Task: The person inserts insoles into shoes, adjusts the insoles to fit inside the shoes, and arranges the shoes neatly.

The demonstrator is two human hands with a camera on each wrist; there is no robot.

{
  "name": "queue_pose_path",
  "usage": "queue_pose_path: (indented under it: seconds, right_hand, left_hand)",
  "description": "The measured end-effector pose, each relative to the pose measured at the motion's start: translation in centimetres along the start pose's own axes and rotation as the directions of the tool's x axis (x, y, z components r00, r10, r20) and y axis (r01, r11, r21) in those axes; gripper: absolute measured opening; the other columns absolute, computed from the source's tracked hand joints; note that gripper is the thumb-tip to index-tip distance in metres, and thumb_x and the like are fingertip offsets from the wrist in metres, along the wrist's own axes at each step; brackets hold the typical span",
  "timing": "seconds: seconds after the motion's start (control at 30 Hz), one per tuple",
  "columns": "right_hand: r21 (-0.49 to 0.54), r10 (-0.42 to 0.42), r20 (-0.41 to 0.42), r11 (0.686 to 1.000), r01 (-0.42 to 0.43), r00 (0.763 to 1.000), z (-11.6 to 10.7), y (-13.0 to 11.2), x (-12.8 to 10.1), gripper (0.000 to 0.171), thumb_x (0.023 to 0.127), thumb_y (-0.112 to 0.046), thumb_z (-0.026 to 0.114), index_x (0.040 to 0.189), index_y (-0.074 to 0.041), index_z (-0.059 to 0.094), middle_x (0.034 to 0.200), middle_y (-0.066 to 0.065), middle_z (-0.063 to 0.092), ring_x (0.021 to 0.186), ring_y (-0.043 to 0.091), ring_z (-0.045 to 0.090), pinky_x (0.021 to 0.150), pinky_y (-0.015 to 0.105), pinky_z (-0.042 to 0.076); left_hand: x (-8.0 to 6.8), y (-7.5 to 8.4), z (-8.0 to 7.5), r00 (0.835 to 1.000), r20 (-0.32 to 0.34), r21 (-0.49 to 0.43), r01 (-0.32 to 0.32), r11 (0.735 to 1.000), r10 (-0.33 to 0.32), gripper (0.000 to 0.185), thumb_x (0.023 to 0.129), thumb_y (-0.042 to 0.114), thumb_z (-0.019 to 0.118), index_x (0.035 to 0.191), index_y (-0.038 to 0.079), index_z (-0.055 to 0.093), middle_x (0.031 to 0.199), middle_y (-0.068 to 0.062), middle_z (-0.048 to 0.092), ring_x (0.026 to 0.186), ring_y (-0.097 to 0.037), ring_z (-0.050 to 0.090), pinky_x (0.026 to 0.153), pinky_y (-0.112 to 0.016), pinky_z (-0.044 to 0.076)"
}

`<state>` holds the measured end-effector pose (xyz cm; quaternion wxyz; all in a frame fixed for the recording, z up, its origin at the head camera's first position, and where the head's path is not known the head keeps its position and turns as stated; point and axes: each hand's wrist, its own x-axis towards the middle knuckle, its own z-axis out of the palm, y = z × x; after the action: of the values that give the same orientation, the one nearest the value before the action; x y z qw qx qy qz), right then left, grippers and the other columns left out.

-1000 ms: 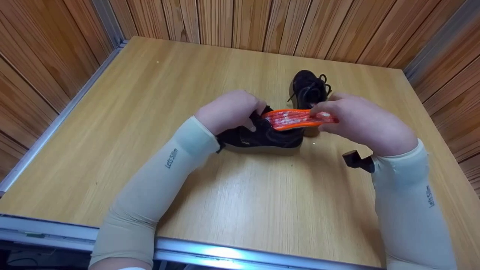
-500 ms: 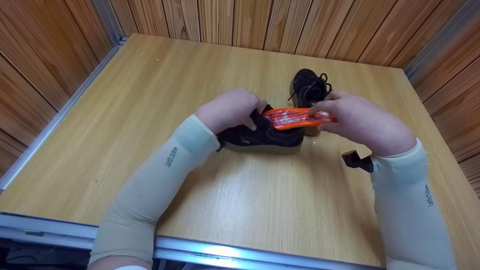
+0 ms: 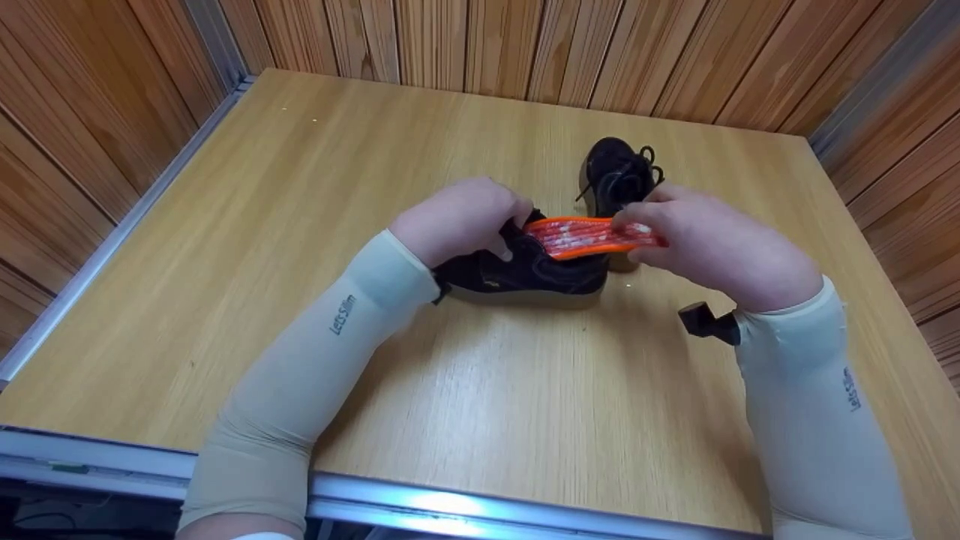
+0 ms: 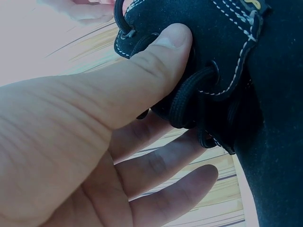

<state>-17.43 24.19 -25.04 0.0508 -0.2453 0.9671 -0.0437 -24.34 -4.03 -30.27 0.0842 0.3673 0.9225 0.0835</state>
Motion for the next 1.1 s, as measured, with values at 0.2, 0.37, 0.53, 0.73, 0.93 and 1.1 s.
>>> queue_pose_path:
  seconds: [0.2,0.37,0.53,0.73,0.93,1.1]
  right_hand:
    - [0.007,0.018,0.027,1.000,-0.018,0.999,0.24,-0.17,0.21,0.040,0.101,-0.016,0.079,0.140,-0.015,0.072,0.126,0.016,0.068,0.103,0.032,0.065,0.088,0.052,0.059]
    - [0.008,0.016,0.031,1.000,-0.016,0.999,0.44,-0.32,0.46,0.044,0.100,-0.021,0.081,0.141,-0.015,0.069,0.123,0.016,0.068,0.102,0.033,0.065,0.089,0.053,0.057]
    - [0.026,0.047,0.081,0.998,-0.049,0.996,0.49,-0.55,0.77,0.049,0.101,-0.030,0.081,0.144,-0.015,0.064,0.126,0.015,0.067,0.106,0.033,0.065,0.093,0.054,0.056]
    - [0.041,0.017,0.073,0.999,-0.020,0.997,0.63,-0.47,0.71,0.042,0.101,-0.028,0.081,0.138,-0.015,0.068,0.125,0.013,0.067,0.104,0.031,0.065,0.091,0.052,0.056]
    - [0.029,-0.021,0.042,0.999,0.019,0.999,0.55,-0.23,0.28,0.034,0.100,-0.024,0.081,0.132,-0.018,0.074,0.122,0.012,0.068,0.097,0.029,0.064,0.086,0.049,0.055]
    - [0.006,-0.022,0.036,1.000,0.022,0.999,0.08,-0.01,-0.07,0.032,0.102,-0.018,0.077,0.134,-0.017,0.075,0.124,0.013,0.070,0.100,0.030,0.065,0.088,0.051,0.057]
  left_hand:
    - [-0.05,0.04,0.03,1.000,-0.002,-0.002,0.001,1.000,-0.001,0.027,0.094,0.021,0.088,0.113,0.013,0.072,0.112,-0.004,0.076,0.103,-0.026,0.065,0.103,-0.046,0.056]
    - [-0.05,0.02,0.03,1.000,0.002,-0.009,0.002,1.000,-0.002,0.026,0.094,0.021,0.088,0.113,0.013,0.072,0.113,-0.004,0.076,0.104,-0.026,0.065,0.104,-0.046,0.056]
    - [-0.07,0.04,-0.10,1.000,0.005,-0.011,0.007,1.000,-0.007,0.025,0.095,0.021,0.087,0.114,0.013,0.072,0.114,-0.004,0.076,0.105,-0.026,0.066,0.104,-0.046,0.056]
    - [-0.07,0.10,-0.12,1.000,0.012,-0.009,0.006,1.000,-0.005,0.026,0.095,0.022,0.087,0.114,0.013,0.072,0.115,-0.005,0.076,0.106,-0.026,0.067,0.105,-0.046,0.056]
    - [-0.01,0.10,-0.04,1.000,0.015,-0.006,-0.002,1.000,0.002,0.029,0.094,0.022,0.088,0.116,0.011,0.072,0.115,-0.006,0.076,0.106,-0.028,0.067,0.105,-0.047,0.056]
    - [0.01,0.10,-0.06,1.000,0.012,-0.003,-0.001,1.000,0.001,0.029,0.094,0.021,0.088,0.117,0.012,0.072,0.116,-0.006,0.076,0.106,-0.028,0.067,0.105,-0.047,0.056]
